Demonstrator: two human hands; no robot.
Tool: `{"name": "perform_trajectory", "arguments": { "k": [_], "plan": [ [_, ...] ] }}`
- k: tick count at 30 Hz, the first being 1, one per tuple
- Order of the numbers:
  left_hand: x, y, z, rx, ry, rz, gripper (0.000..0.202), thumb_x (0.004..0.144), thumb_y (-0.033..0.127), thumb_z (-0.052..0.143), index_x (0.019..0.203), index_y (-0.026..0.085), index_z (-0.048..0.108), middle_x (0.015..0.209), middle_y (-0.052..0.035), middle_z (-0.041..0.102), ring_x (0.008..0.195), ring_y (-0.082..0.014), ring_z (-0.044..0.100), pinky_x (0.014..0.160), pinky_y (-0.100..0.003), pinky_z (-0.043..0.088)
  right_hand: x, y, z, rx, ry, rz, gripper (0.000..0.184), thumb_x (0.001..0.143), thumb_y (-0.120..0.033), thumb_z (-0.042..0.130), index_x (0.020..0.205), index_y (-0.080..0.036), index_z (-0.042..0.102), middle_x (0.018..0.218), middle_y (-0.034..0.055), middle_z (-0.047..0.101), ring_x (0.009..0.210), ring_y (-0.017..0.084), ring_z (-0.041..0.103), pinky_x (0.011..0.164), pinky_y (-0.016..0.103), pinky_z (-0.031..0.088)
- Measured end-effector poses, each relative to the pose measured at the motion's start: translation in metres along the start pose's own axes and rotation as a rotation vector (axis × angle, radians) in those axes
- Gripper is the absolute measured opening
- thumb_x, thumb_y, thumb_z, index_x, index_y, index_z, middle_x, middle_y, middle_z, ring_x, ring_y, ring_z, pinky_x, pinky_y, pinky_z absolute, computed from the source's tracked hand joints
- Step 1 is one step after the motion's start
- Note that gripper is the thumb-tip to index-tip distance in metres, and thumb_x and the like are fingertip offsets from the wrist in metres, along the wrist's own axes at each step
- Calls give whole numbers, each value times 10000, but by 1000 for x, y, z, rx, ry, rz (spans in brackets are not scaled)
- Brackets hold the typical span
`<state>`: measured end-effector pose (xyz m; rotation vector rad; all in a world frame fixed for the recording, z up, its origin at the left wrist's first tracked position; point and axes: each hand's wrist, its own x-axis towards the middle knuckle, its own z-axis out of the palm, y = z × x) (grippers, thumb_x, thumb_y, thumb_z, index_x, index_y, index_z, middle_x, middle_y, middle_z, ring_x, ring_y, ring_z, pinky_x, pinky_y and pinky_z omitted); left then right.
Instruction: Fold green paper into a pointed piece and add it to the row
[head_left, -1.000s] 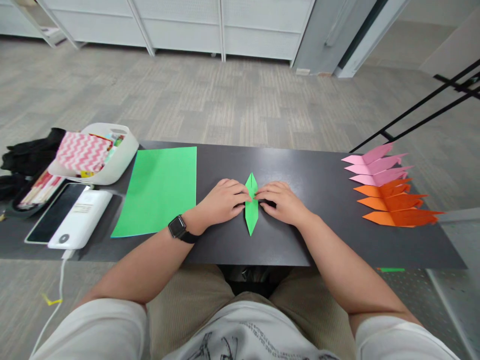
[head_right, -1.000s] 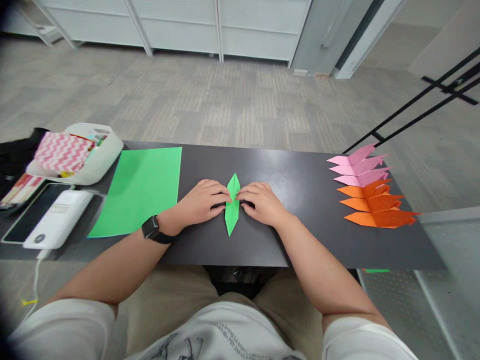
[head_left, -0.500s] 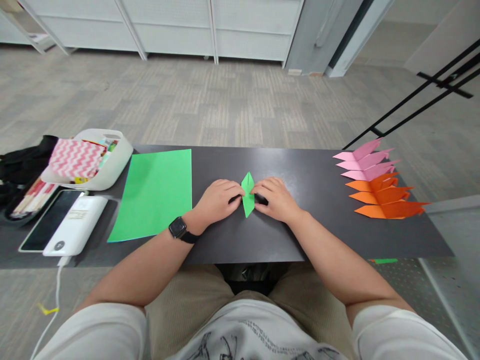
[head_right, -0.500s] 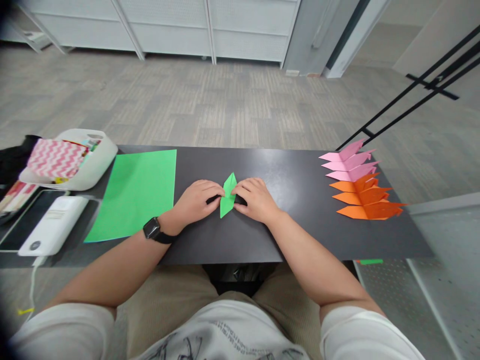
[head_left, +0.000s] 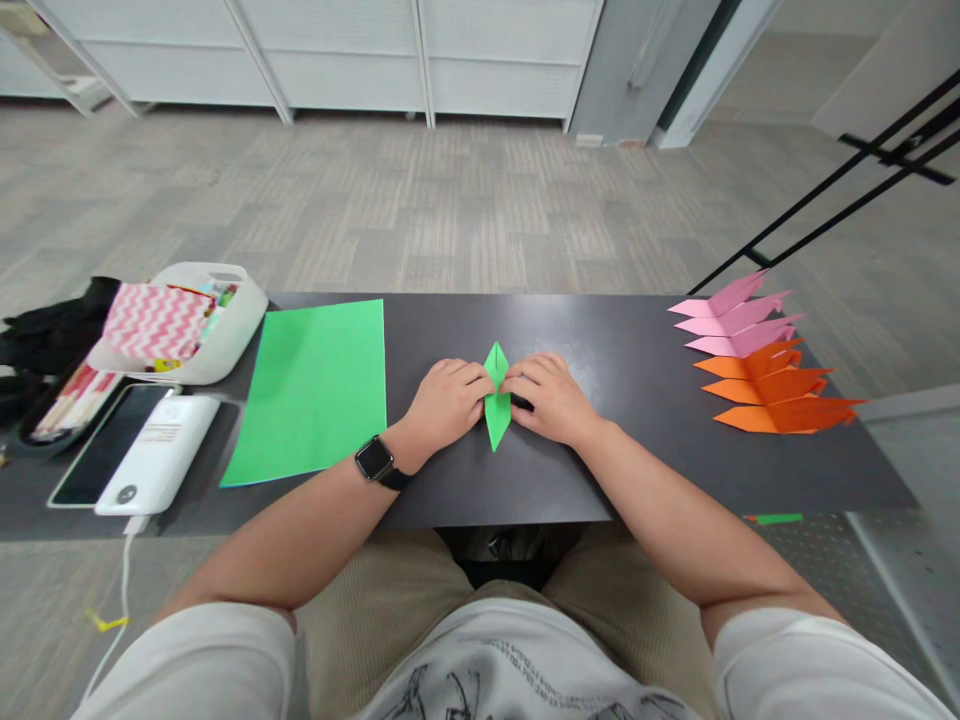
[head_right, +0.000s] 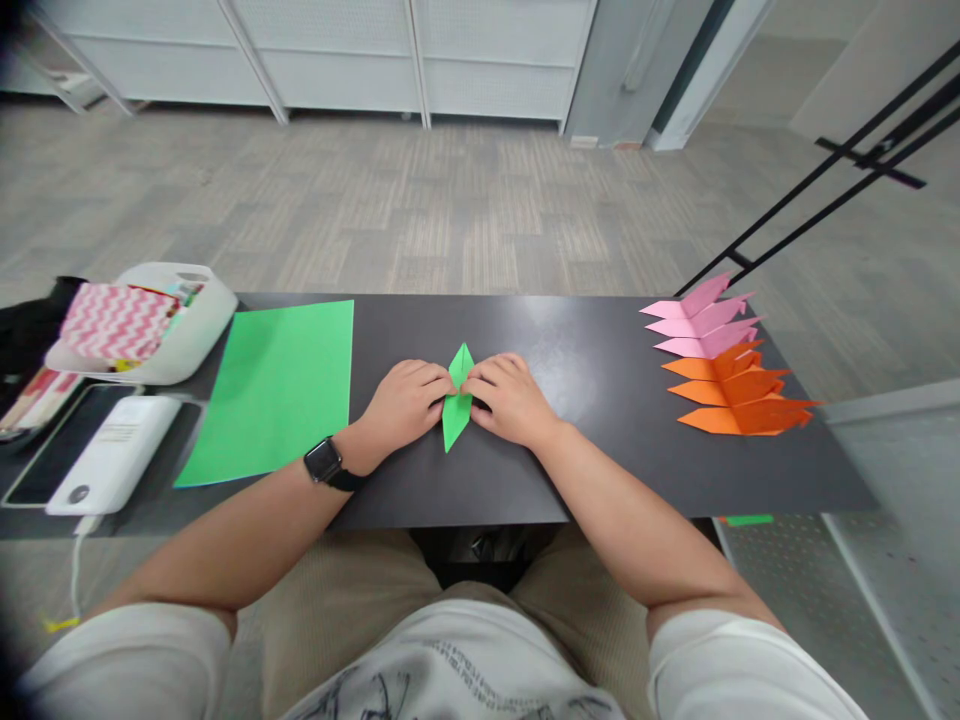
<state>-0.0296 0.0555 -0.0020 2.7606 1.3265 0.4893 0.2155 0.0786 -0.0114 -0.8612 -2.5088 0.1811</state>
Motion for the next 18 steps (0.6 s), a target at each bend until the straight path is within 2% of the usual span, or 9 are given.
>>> {"name": "perform_trajectory", "arguments": {
  "k": [4,11,14,18],
  "plan": [
    [-3,0,-1,-43,-21,13,135,1024,217,642,1085,247,759,1132,-45,775,1075,-250,681,1019,-443,490,-1,1,1,16,-19,-2,71,983,-228,698,996,-281,743,1071,34,771,1067,253,646,1062,471,382],
    [-4,-1,-3,-112,-8,-28,151,1053,266,629,1065,239,777,1158,-30,801,1102,-260,696,1046,-471,498,-2,2,0,97,6,47,56,980,-249,723,960,-278,767,1097,30,796,1092,256,663,1011,457,411],
    [-2,-2,-3,-157,9,-46,152,1053,298,637,1035,244,777,1173,-31,802,1126,-264,688,1112,-508,473,-1,1,-1,122,-5,80,88,1021,-307,689,997,-271,766,1131,47,801,1110,260,675,1021,458,421],
    [1,-5,1,-220,27,-113,131,1054,336,645,1035,249,741,1193,-35,798,1166,-258,694,1252,-564,368,2,1,1,113,-30,180,163,1043,-352,644,1132,-262,747,1140,86,803,1118,291,693,1031,474,426]
  ]
}}
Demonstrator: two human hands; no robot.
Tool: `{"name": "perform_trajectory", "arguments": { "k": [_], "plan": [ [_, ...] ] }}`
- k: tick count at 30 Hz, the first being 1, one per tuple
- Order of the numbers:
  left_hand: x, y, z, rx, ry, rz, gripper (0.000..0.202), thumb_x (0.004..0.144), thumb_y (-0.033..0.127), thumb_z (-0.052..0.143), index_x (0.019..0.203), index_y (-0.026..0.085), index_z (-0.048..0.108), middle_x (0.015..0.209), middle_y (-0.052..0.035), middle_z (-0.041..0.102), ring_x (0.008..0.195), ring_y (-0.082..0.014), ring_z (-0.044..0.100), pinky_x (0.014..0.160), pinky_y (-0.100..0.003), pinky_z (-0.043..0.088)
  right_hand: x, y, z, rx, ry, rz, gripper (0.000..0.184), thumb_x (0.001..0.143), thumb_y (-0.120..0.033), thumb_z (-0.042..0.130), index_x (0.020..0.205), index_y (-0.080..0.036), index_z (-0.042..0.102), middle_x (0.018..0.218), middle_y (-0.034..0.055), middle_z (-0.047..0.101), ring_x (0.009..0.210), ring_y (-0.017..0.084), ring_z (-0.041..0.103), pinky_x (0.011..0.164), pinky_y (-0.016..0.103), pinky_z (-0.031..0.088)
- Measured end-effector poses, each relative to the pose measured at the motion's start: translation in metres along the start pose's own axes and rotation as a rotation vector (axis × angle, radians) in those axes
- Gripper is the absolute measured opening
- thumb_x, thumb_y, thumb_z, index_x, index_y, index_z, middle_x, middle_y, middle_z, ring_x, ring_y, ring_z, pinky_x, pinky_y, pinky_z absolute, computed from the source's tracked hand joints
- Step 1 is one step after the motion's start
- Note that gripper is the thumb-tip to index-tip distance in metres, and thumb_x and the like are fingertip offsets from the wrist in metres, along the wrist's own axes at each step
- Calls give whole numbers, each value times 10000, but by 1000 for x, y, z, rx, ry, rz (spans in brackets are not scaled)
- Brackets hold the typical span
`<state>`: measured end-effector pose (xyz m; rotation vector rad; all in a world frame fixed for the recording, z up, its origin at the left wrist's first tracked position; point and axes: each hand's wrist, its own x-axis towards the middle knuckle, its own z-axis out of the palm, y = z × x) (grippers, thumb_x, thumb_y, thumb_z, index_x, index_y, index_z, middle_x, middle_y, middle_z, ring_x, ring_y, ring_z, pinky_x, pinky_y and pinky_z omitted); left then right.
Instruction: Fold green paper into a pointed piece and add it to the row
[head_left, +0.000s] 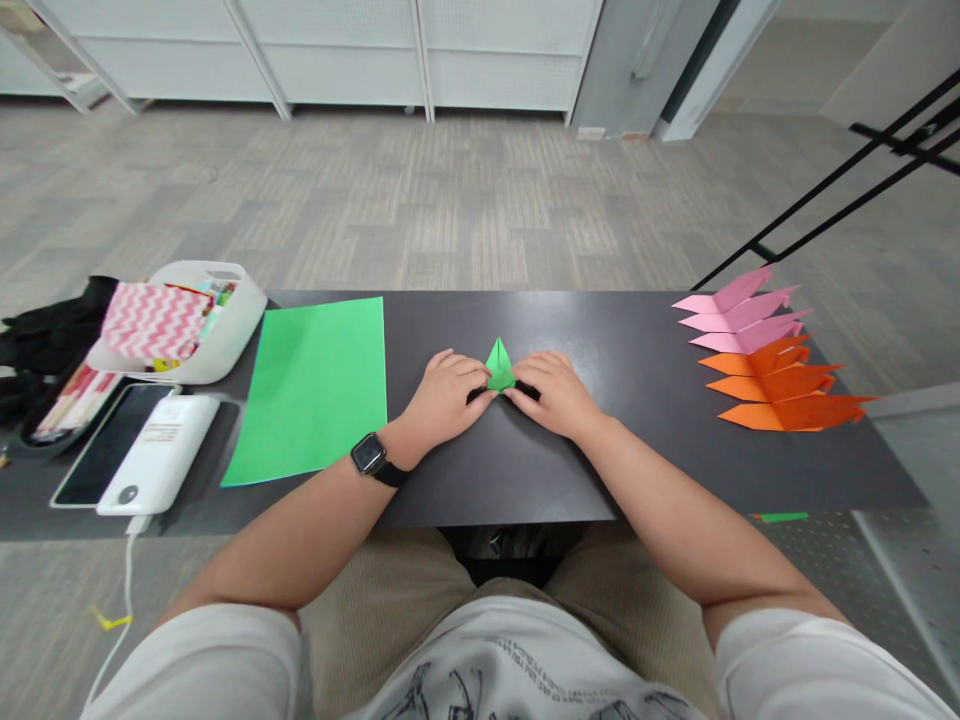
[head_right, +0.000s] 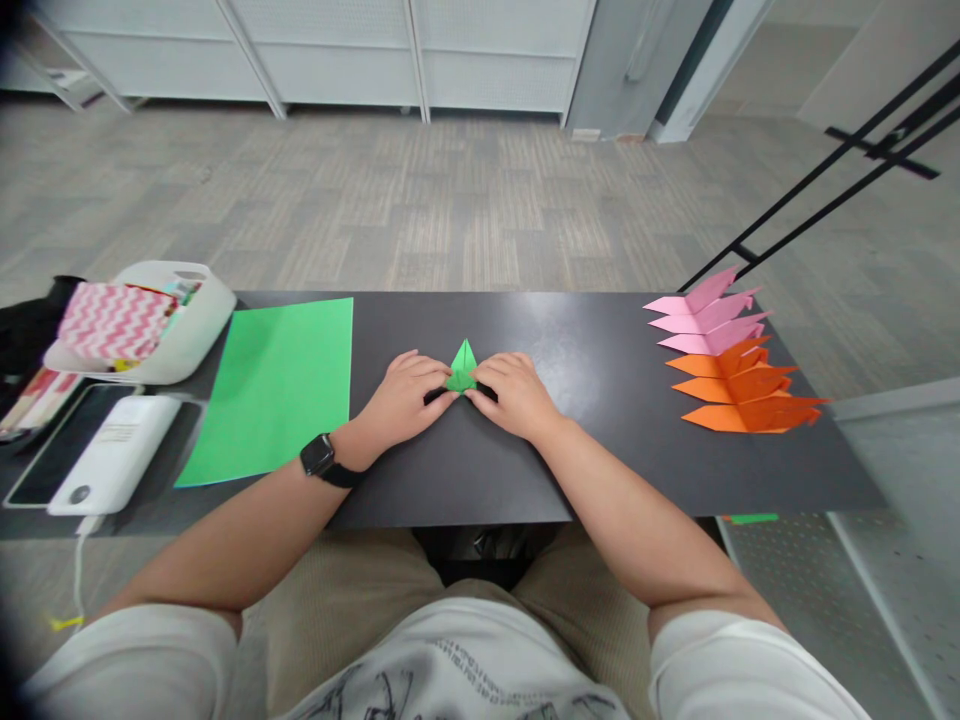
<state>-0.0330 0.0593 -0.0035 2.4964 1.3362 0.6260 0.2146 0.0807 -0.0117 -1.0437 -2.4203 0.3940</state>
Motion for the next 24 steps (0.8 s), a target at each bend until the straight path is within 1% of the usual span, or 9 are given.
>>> {"name": "perform_trajectory", "arguments": {
  "k": [1,3,5,7,9,13,15,18,24],
  "plan": [
    [1,-1,1,-16,5,-29,116,1052,338,649,1060,253,726,1185,-35,799,1166,-257,698,1265,-568,356,0,1,2,7,11,31,208,1030,-348,654,1203,-261,729,1143,90,804,1113,298,700,1039,479,427],
    [3,-3,4,-50,20,-87,124,1040,326,668,1143,262,692,1177,-33,804,1168,-257,706,1281,-576,341,1,2,5,35,45,82,398,994,-325,681,1385,-261,651,1136,87,804,1109,305,714,1065,488,425],
    [4,-4,6,-87,39,-137,268,1020,294,695,1281,269,639,1178,-34,809,1197,-260,706,1293,-592,322,2,3,8,63,78,112,593,969,-301,690,1539,-264,532,1112,76,802,1122,309,721,1095,496,420],
    [5,-4,6,-113,49,-164,447,1002,258,712,1424,272,564,1180,-36,812,1229,-263,700,1297,-602,315,2,4,10,71,82,122,686,964,-292,686,1610,-270,458,1100,70,802,1148,313,719,1121,507,407],
    [5,-4,6,-111,40,-162,521,997,243,713,1486,286,538,1183,-30,814,1241,-264,693,1299,-607,309,3,3,11,57,74,120,661,970,-289,682,1601,-282,483,1095,66,804,1145,313,716,1137,516,393],
    [5,-3,5,-43,4,-117,311,1026,259,673,1333,312,684,1237,-25,802,1243,-263,681,1313,-619,284,3,2,12,6,68,93,402,1000,-298,665,1402,-298,676,1140,71,799,1123,302,701,1106,506,402],
    [4,-2,5,-5,4,-104,244,1034,264,662,1263,310,735,1265,-31,791,1263,-267,670,1323,-628,262,4,1,12,-15,74,87,315,1013,-301,657,1320,-286,728,1170,82,787,1140,303,683,1062,486,426],
    [3,0,5,23,30,-104,230,1035,272,670,1239,313,767,1276,-38,785,1291,-273,659,1327,-645,243,4,0,12,-22,82,88,287,1018,-297,665,1290,-285,757,1191,86,774,1151,299,668,1029,470,444],
    [1,2,6,41,51,-137,219,1041,309,686,1236,325,785,1312,-42,780,1276,-285,665,1320,-687,229,4,2,12,-20,66,88,318,1029,-303,680,1335,-324,766,1199,69,782,1148,295,671,1039,484,438]
  ]
}}
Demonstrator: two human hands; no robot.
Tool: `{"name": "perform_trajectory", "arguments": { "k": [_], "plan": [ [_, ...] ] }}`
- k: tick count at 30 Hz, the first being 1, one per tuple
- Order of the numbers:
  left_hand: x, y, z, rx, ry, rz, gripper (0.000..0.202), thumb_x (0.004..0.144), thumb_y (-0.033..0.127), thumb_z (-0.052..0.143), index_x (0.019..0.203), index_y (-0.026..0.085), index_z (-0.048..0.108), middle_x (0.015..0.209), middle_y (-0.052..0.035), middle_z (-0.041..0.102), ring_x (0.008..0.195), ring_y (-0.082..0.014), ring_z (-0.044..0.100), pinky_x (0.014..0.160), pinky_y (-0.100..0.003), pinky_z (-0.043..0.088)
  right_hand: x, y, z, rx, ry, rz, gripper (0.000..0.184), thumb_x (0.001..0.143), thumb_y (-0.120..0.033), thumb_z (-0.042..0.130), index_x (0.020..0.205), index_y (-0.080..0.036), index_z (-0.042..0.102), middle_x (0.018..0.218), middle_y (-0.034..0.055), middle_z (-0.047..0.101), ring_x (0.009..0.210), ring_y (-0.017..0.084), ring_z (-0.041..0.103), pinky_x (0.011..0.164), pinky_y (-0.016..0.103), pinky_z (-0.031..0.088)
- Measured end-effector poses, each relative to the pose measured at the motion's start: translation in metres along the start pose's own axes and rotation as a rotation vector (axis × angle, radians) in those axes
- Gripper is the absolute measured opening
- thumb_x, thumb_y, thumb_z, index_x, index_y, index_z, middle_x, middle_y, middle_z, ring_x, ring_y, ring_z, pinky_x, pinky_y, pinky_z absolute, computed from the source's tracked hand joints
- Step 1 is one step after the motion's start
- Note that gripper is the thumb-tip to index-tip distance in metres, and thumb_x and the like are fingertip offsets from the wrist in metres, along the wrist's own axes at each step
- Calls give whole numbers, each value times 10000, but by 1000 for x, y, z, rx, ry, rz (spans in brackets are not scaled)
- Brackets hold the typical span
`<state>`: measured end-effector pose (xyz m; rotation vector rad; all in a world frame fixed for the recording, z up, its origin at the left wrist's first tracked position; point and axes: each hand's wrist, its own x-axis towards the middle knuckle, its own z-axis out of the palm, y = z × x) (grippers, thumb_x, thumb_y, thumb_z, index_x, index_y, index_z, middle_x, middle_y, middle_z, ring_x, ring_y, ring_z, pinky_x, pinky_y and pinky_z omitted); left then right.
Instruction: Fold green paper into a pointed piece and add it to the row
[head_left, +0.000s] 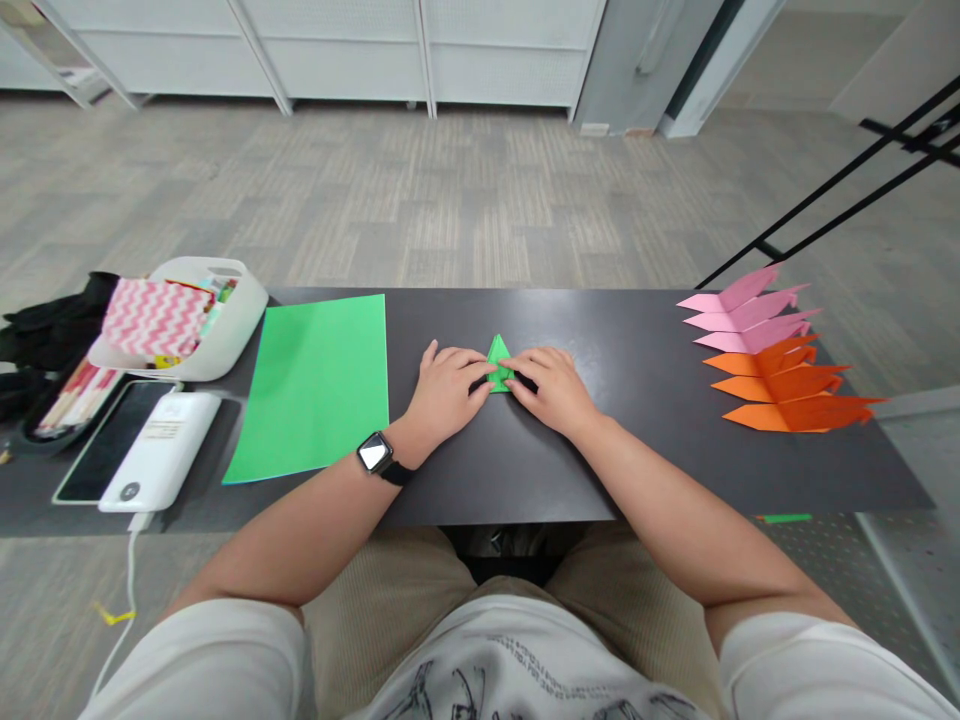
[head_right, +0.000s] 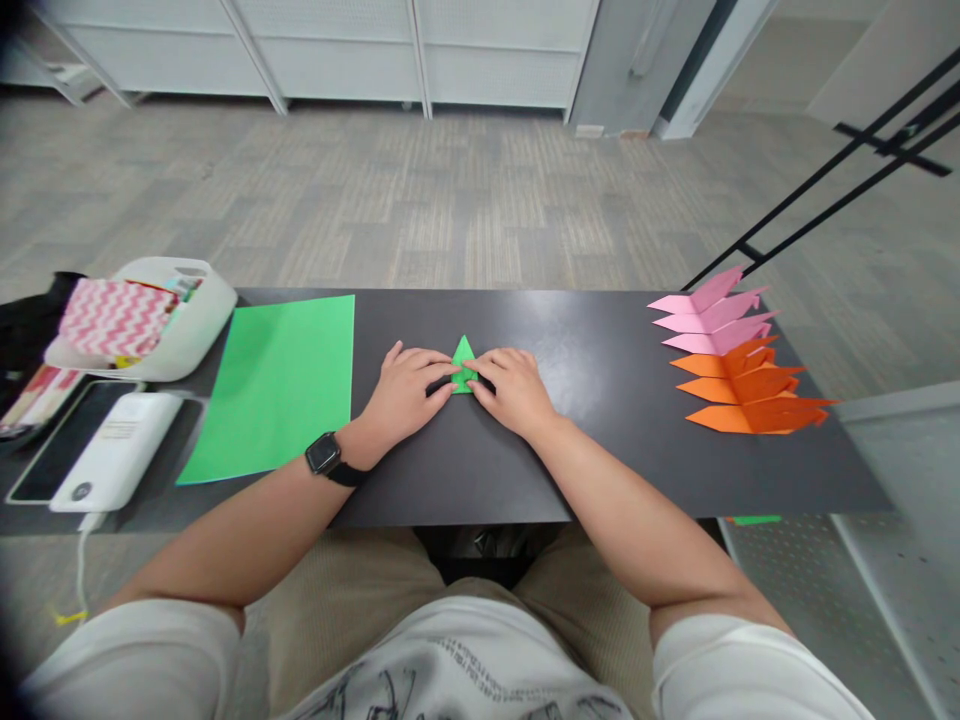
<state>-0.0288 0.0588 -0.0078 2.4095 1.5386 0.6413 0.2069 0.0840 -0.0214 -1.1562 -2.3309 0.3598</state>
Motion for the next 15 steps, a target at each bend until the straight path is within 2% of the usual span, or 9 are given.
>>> {"name": "perform_trajectory", "arguments": {
  "k": [9,15],
  "plan": [
    [-1,-3,2,0,-13,-12,198,1041,321,686,1203,317,800,1295,-39,799,1282,-298,668,1306,-704,235,2,3,3,-33,-13,36,326,1051,-357,687,1365,-304,759,1234,82,794,1160,298,693,1065,504,414],
    [-2,1,0,11,-20,-3,241,1053,318,659,1267,289,766,1308,-59,786,1289,-290,673,1302,-683,257,11,4,-3,-89,-97,10,319,1039,-331,709,1352,-335,771,1239,74,796,1156,304,695,1033,508,398]
  ]
}}
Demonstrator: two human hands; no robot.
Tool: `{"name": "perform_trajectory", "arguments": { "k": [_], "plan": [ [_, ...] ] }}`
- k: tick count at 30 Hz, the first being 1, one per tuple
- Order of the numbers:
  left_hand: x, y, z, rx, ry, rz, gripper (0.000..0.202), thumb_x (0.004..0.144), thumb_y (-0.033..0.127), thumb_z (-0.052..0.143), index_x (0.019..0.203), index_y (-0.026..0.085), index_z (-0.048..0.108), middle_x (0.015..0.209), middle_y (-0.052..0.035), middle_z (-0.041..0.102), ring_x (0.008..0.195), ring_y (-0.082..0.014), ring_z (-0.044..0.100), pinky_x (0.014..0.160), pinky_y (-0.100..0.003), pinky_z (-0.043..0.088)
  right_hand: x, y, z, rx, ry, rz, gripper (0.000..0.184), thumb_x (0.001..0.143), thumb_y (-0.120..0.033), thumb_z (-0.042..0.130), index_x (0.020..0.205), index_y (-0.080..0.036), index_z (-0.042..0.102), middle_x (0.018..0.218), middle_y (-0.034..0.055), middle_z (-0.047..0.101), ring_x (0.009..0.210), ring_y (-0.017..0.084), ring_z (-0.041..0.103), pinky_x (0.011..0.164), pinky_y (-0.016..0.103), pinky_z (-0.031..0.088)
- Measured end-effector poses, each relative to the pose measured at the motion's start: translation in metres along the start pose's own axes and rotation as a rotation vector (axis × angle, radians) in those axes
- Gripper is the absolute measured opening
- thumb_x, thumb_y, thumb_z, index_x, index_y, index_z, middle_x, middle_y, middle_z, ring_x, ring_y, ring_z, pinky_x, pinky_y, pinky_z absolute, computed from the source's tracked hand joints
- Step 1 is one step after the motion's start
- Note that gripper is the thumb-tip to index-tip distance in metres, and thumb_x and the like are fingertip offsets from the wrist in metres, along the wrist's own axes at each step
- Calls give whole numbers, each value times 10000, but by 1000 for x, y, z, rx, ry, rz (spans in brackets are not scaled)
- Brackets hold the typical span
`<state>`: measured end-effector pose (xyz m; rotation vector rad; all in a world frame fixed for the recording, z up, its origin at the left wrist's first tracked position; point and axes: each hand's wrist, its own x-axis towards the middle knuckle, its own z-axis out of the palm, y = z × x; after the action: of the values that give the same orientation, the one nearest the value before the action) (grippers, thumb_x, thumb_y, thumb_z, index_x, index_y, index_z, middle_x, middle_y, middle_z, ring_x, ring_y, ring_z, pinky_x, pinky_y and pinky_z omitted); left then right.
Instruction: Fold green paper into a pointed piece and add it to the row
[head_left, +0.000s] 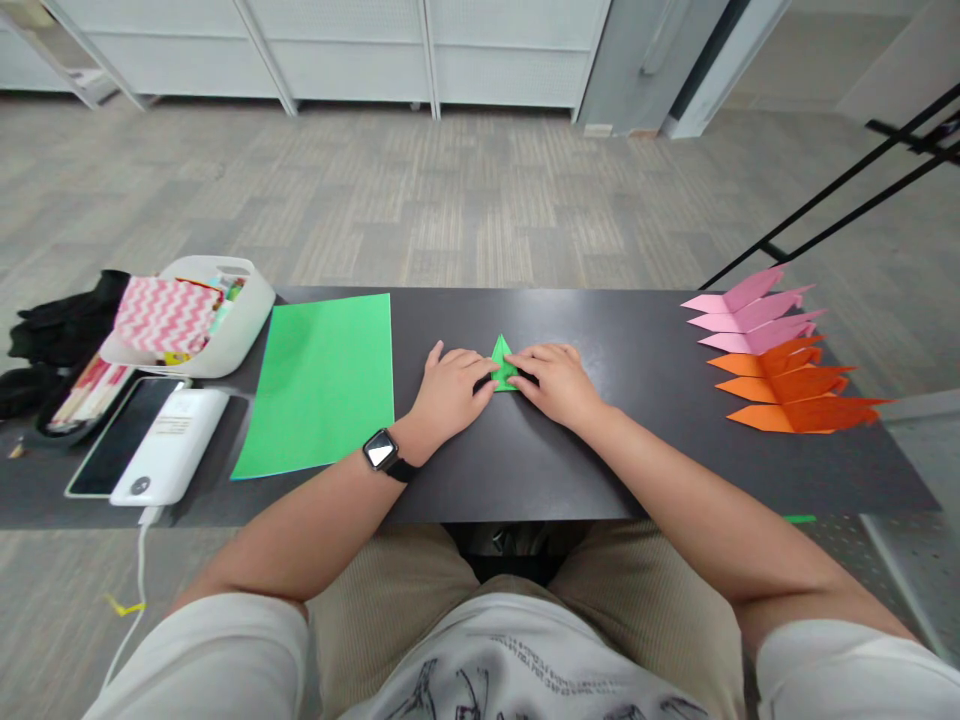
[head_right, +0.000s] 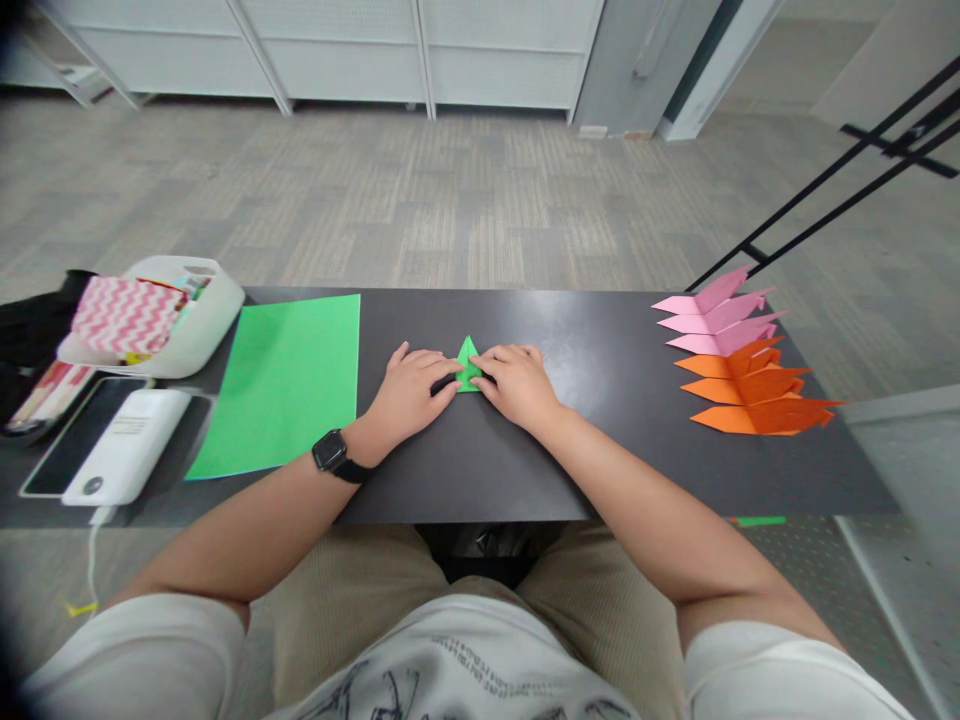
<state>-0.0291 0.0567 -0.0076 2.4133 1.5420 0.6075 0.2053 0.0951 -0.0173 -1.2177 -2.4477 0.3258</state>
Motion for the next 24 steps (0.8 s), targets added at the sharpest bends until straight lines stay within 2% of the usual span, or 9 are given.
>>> {"name": "perform_trajectory", "arguments": {
  "k": [4,13,24],
  "plan": [
    [1,1,-1,-5,10,-7,251,1071,324,621,1273,309,769,1285,-56,785,1278,-283,670,1301,-671,269,7,-1,-4,-55,-39,-9,276,1032,-328,718,1296,-338,796,1183,71,804,1113,295,702,1047,518,366],
    [4,1,0,-20,-15,-23,223,1049,313,666,1227,318,801,1219,-46,784,1247,-294,664,1303,-701,252,9,-1,-2,-32,-44,41,255,1042,-336,696,1269,-322,811,1202,84,797,1141,310,690,1042,529,366],
    [5,3,0,0,-16,-31,197,1043,302,685,1199,300,804,1205,-43,786,1236,-299,666,1303,-699,252,6,-2,1,-30,-1,56,287,1035,-334,705,1299,-352,814,1151,80,768,1099,293,690,1038,525,367]
  ]
}}
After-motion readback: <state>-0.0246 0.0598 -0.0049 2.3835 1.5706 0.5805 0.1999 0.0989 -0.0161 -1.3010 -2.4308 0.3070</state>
